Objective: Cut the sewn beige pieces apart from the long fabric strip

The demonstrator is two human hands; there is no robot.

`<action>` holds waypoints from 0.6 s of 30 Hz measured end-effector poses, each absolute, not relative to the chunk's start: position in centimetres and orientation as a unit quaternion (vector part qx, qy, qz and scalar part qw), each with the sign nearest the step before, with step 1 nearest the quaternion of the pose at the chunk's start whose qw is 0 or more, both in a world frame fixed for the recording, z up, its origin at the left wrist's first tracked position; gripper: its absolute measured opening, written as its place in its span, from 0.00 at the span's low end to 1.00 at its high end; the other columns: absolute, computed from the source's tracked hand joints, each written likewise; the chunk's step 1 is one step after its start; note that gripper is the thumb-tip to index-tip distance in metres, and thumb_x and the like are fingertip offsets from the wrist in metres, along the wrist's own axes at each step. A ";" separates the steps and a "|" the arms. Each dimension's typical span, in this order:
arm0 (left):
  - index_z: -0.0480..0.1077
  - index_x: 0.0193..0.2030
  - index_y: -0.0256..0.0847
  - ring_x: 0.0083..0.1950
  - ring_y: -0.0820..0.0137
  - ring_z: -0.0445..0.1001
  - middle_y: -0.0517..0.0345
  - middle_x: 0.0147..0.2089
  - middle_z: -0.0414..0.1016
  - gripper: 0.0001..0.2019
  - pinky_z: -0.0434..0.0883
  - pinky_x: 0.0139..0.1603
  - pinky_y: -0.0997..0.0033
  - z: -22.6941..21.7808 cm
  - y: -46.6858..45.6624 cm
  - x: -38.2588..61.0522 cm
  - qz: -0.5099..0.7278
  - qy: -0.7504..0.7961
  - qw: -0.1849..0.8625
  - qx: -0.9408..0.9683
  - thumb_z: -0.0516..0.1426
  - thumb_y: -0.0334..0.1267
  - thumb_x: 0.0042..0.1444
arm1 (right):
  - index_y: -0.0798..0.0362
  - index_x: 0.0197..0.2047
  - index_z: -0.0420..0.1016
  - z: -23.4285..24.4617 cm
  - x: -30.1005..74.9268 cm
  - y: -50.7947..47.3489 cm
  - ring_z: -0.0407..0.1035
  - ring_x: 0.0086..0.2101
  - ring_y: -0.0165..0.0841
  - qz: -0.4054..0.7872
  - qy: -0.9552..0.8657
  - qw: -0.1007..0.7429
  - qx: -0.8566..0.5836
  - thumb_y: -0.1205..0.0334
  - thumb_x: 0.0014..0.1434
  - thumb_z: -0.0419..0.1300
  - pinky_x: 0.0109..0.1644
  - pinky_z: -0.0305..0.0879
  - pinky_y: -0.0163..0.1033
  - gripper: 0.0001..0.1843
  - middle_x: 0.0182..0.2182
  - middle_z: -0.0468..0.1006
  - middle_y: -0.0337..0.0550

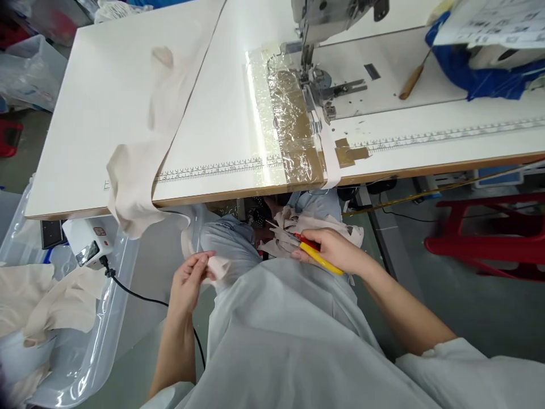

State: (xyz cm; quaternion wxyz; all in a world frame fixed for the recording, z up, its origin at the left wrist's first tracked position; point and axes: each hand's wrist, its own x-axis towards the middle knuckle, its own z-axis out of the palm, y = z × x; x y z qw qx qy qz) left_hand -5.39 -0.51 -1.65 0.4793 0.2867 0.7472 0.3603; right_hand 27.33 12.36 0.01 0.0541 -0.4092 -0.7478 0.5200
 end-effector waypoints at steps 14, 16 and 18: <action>0.75 0.31 0.41 0.25 0.76 0.63 0.56 0.34 0.73 0.15 0.63 0.26 0.74 2.6 5.5 0.6 0.362 0.653 0.400 0.531 0.60 0.50 0.61 | 0.51 0.28 0.59 1.2 26.2 13.5 0.55 0.27 0.30 0.519 -0.768 0.009 -0.374 0.34 0.60 0.53 0.30 0.52 0.34 0.27 0.24 0.60 0.36; 0.72 0.34 0.41 0.20 0.75 0.63 0.60 0.23 0.71 0.17 0.63 0.23 0.74 2.7 5.6 0.7 0.353 0.639 0.493 0.473 0.58 0.53 0.62 | 0.51 0.29 0.60 1.1 26.0 13.9 0.55 0.27 0.30 0.541 -0.763 -0.002 -0.353 0.33 0.61 0.53 0.30 0.52 0.34 0.28 0.25 0.60 0.35; 0.71 0.37 0.41 0.21 0.71 0.70 0.61 0.20 0.72 0.20 0.68 0.25 0.73 2.6 5.6 0.9 0.356 0.614 0.574 0.408 0.58 0.58 0.60 | 0.51 0.29 0.58 0.8 25.8 14.2 0.54 0.26 0.29 0.560 -0.758 -0.015 -0.334 0.31 0.61 0.53 0.29 0.51 0.34 0.29 0.25 0.60 0.35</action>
